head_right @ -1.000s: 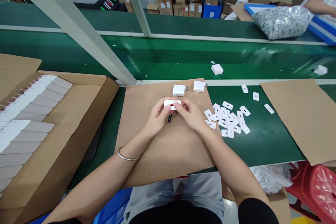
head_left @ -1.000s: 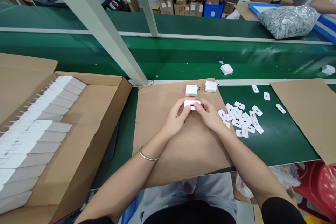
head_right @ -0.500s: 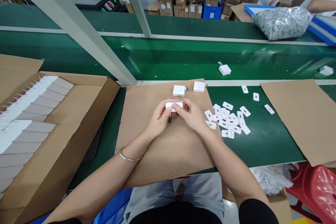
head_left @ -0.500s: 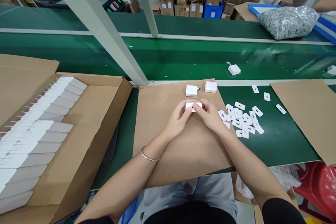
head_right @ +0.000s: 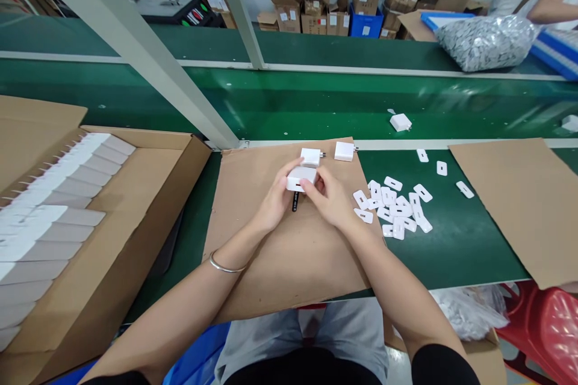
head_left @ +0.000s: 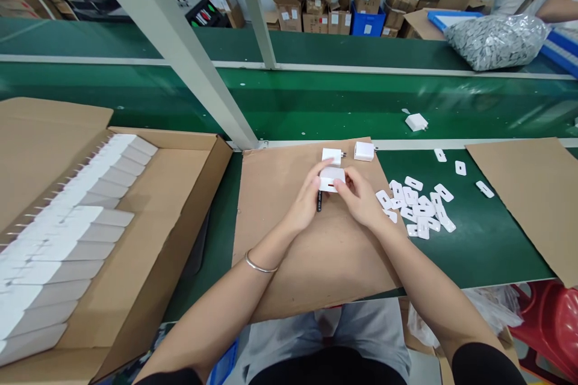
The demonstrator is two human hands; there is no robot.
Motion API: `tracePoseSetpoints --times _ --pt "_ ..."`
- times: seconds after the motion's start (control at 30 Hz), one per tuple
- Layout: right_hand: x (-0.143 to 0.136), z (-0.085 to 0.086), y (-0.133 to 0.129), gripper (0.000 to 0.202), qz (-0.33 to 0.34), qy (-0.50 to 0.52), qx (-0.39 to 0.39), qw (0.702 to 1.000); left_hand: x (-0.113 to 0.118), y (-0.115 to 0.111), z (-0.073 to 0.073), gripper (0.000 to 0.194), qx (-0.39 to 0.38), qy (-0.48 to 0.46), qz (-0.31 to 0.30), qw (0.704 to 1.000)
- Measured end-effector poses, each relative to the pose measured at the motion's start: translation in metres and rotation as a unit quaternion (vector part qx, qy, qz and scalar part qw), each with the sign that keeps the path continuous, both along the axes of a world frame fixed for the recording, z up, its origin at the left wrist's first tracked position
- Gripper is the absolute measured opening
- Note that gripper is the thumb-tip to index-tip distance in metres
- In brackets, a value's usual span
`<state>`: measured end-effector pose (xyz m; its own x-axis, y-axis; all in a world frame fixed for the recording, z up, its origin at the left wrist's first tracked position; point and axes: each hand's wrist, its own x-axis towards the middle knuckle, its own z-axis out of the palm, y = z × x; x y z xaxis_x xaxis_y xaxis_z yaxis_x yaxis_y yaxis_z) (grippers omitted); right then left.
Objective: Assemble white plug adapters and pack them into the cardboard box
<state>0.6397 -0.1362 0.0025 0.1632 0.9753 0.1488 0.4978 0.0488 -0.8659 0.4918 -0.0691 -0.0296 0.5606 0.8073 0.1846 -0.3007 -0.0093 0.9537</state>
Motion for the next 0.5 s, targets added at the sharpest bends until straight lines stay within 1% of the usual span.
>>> tracePoseSetpoints --times 0.03,0.1,0.13,0.17,0.23,0.3,0.33,0.4,0.47,0.5 --pt "-0.001 0.0 0.0 0.035 -0.006 -0.04 0.013 0.999 0.002 0.001 0.0 0.057 -0.058 -0.027 -0.019 0.998" --pt "-0.002 0.0 0.001 0.038 -0.005 -0.121 0.022 0.992 0.005 0.003 0.002 0.067 -0.171 -0.062 -0.075 0.98" --pt "-0.002 0.001 0.001 0.039 0.003 -0.154 0.014 0.988 0.006 0.004 0.002 0.069 -0.212 -0.067 -0.103 0.97" --pt "-0.001 0.001 0.001 0.041 0.01 -0.183 0.001 0.983 0.006 0.005 0.003 0.067 -0.236 -0.065 -0.123 0.962" --pt "0.001 0.002 0.001 0.043 0.019 -0.237 -0.027 0.971 0.005 0.006 0.003 0.058 -0.245 -0.056 -0.126 0.96" --pt "0.006 0.002 0.001 0.046 0.004 -0.287 -0.046 0.957 0.004 0.006 0.002 0.05 -0.234 -0.047 -0.1 0.966" --pt "0.01 0.002 0.001 0.046 -0.019 -0.31 -0.055 0.949 0.003 0.006 0.001 0.047 -0.23 -0.047 -0.086 0.968" --pt "0.02 0.002 0.0 0.045 -0.088 -0.353 -0.087 0.927 0.002 0.006 0.001 0.047 -0.224 -0.055 -0.061 0.971" --pt "0.033 0.004 -0.002 0.043 -0.157 -0.385 -0.145 0.898 0.001 0.007 0.002 0.053 -0.209 -0.059 -0.047 0.975" --pt "0.041 0.005 -0.004 0.044 -0.181 -0.392 -0.177 0.885 0.0 0.007 0.003 0.057 -0.195 -0.058 -0.041 0.978"
